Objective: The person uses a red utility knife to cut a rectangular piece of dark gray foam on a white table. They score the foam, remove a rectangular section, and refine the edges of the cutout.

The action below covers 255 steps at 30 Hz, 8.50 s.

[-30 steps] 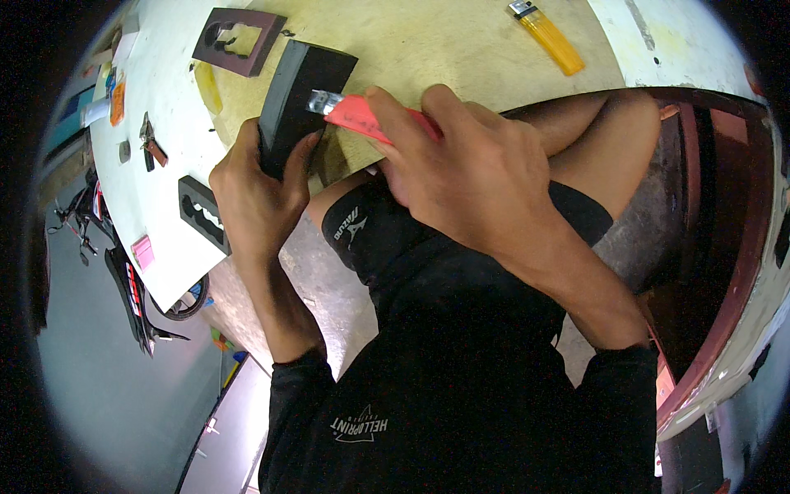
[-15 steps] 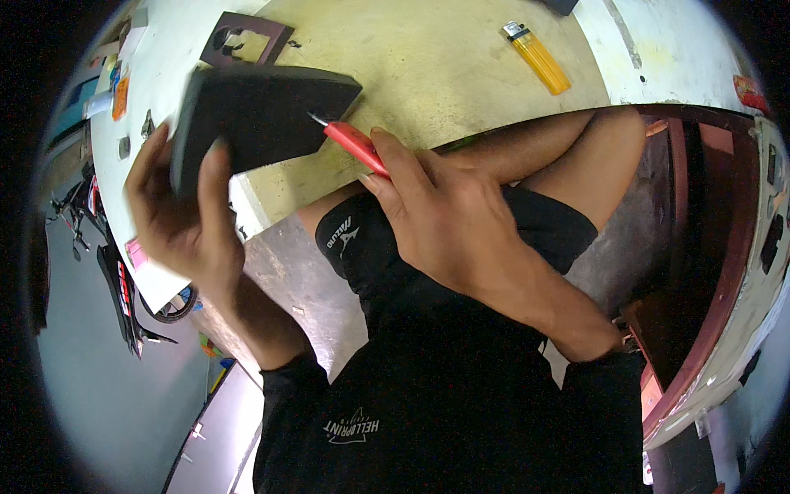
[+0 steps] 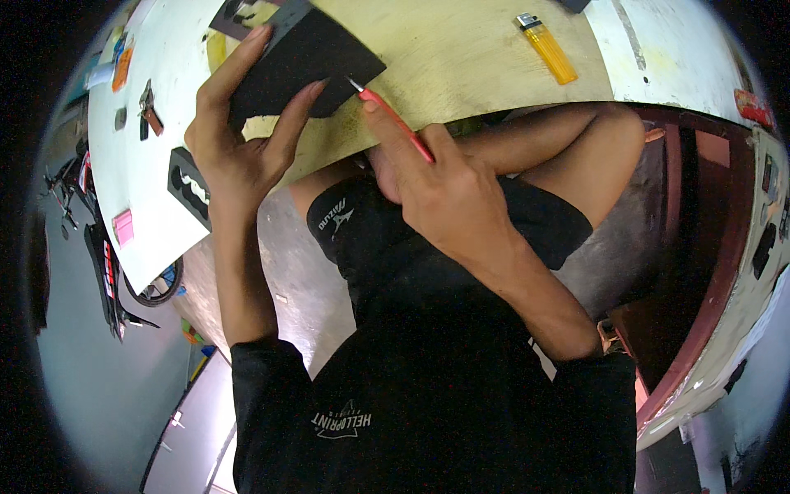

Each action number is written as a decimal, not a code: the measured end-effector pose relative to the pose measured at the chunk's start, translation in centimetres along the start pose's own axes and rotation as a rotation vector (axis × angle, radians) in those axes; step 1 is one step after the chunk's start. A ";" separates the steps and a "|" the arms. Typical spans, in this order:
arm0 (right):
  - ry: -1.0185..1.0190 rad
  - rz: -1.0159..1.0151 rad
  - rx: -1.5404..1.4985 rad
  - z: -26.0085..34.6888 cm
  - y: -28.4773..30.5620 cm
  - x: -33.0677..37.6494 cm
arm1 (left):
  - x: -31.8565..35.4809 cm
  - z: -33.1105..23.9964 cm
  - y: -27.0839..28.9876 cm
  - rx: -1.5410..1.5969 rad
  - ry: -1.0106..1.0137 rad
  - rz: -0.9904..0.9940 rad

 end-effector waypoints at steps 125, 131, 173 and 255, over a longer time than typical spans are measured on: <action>-0.071 -0.040 -0.062 0.2 0.0 -0.6 | 0.5 0.7 0.0 0.059 -0.016 -0.231; -0.065 -0.050 -0.091 0.3 0.2 -0.5 | 0.0 0.2 0.0 0.155 -0.060 -0.242; 0.001 -0.125 -0.075 0.3 0.4 0.0 | 0.3 1.4 -0.4 0.189 -0.039 -0.276; -0.037 -0.109 -0.102 2.2 -0.2 -0.3 | -1.3 -0.2 0.8 0.065 0.007 0.015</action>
Point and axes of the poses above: each hand's wrist, its own x-axis away from the middle knuckle, its own y-axis out of the back of the hand, z = x × y, the point moved 10 cm from there along -x, towards the middle knuckle, and after that the axes turned 15 degrees about -z, right-handed, at the moved point
